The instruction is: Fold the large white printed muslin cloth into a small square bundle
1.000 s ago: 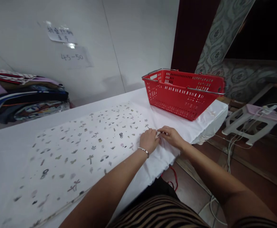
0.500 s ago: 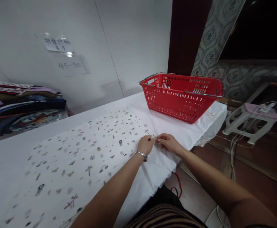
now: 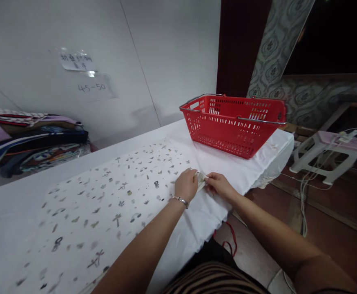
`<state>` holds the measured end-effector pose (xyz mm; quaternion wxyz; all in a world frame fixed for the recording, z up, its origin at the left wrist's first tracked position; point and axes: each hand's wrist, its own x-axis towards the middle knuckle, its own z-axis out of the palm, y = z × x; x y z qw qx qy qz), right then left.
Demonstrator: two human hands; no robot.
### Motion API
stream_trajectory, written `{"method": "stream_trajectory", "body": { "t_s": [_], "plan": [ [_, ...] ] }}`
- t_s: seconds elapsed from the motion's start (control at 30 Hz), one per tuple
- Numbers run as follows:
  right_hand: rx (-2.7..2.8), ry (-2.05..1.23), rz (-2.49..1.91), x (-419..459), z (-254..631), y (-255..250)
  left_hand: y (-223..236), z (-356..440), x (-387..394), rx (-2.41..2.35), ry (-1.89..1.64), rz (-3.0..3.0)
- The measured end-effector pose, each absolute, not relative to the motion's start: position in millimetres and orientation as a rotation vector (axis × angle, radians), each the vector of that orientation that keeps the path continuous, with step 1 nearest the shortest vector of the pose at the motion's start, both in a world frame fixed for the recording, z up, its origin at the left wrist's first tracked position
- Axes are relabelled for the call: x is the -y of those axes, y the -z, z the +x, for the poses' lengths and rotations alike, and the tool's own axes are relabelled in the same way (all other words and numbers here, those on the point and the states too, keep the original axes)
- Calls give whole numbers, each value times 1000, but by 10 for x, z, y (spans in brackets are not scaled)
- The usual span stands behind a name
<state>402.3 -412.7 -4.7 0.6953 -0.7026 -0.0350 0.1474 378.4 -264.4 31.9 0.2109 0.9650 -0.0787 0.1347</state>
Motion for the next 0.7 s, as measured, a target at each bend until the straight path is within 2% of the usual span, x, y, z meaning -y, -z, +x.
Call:
{"method": "stream_trajectory", "body": {
  "t_s": [0.1,0.3,0.7],
  "plan": [
    [59,-378,-1434,4173,3983,30,-408,3748,2702,381,-535,2913],
    [4,-444,-1324,4219,3959,12,-324,3727,2872,452,-264,2994],
    [29,-531,-1250,4270,3978,46,-358,3710,2925,485,-209,3012]
  ]
}}
